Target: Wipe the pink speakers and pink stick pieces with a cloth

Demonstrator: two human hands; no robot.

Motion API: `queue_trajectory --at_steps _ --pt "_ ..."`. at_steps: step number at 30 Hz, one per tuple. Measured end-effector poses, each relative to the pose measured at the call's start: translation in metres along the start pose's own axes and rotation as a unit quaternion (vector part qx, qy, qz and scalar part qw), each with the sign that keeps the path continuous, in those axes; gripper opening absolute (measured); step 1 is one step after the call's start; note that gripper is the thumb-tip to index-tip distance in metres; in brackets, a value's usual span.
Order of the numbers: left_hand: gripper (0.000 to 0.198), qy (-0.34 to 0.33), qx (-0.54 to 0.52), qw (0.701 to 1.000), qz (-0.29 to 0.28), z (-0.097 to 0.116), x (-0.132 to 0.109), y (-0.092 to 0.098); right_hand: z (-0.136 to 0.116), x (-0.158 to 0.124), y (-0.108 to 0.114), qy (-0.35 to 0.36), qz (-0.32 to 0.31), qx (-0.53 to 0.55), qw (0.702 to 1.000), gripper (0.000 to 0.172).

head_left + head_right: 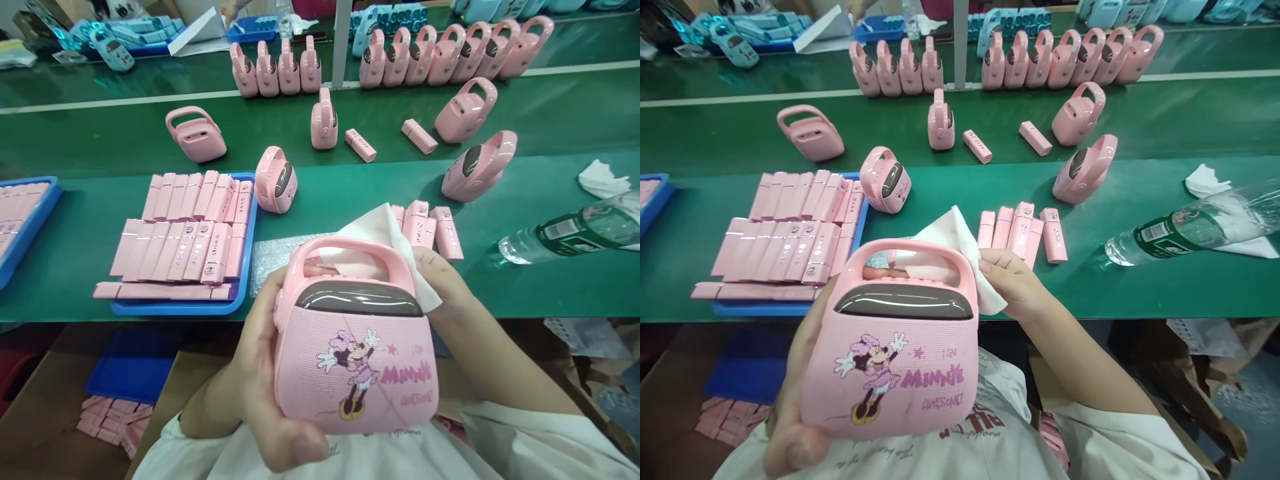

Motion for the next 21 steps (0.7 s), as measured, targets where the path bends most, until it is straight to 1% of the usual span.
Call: queue_trajectory --at_steps 2,5,7,9,11,13,15,17,19,21 --pt "0.073 0.002 -0.003 1.000 -0.014 0.002 0.001 -0.001 0.004 -0.002 -0.005 0.010 0.006 0.019 1.000 0.034" --pt "0.071 0.009 0.025 1.000 -0.013 0.000 0.000 0.003 0.006 -0.008 -0.014 0.060 0.033 0.036 0.997 0.038" --pt "0.079 0.014 0.051 0.998 -0.024 -0.007 -0.004 0.009 0.006 -0.013 -0.019 0.113 0.077 0.042 0.990 0.042" --pt "0.090 -0.008 0.077 0.996 -0.036 -0.015 -0.009 0.018 0.009 -0.017 -0.022 0.162 0.141 0.049 0.975 0.042" --pt "0.103 -0.025 0.100 0.993 -0.059 -0.024 -0.013 0.026 0.011 -0.018 -0.022 0.187 0.197 0.039 0.962 0.043" --pt "0.111 -0.023 0.118 0.989 -0.091 -0.030 -0.016 0.034 0.012 -0.017 -0.021 0.198 0.227 0.011 0.954 0.043" --pt "0.112 -0.004 0.137 0.983 -0.121 -0.034 -0.017 0.038 0.011 -0.017 -0.020 0.205 0.224 -0.013 0.953 0.042" --pt "0.111 0.014 0.143 0.980 -0.141 -0.034 -0.016 0.038 0.010 -0.016 -0.019 0.209 0.209 -0.023 0.955 0.042" --pt "0.111 0.032 0.135 0.981 -0.137 -0.034 -0.013 0.035 0.010 -0.017 -0.017 0.209 0.202 -0.040 0.956 0.045" --pt "0.109 0.038 0.120 0.987 -0.102 -0.034 -0.008 0.033 0.012 -0.018 -0.015 0.214 0.209 -0.064 0.952 0.045"
Point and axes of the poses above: each hand's wrist, its own x-axis towards the middle knuckle, its own y-axis out of the back of the hand, z = x × y, the point moved 5 cm from there along x, towards the middle knuckle, and after that the axes turned 11 degrees about -y, right-handed, at the moved point
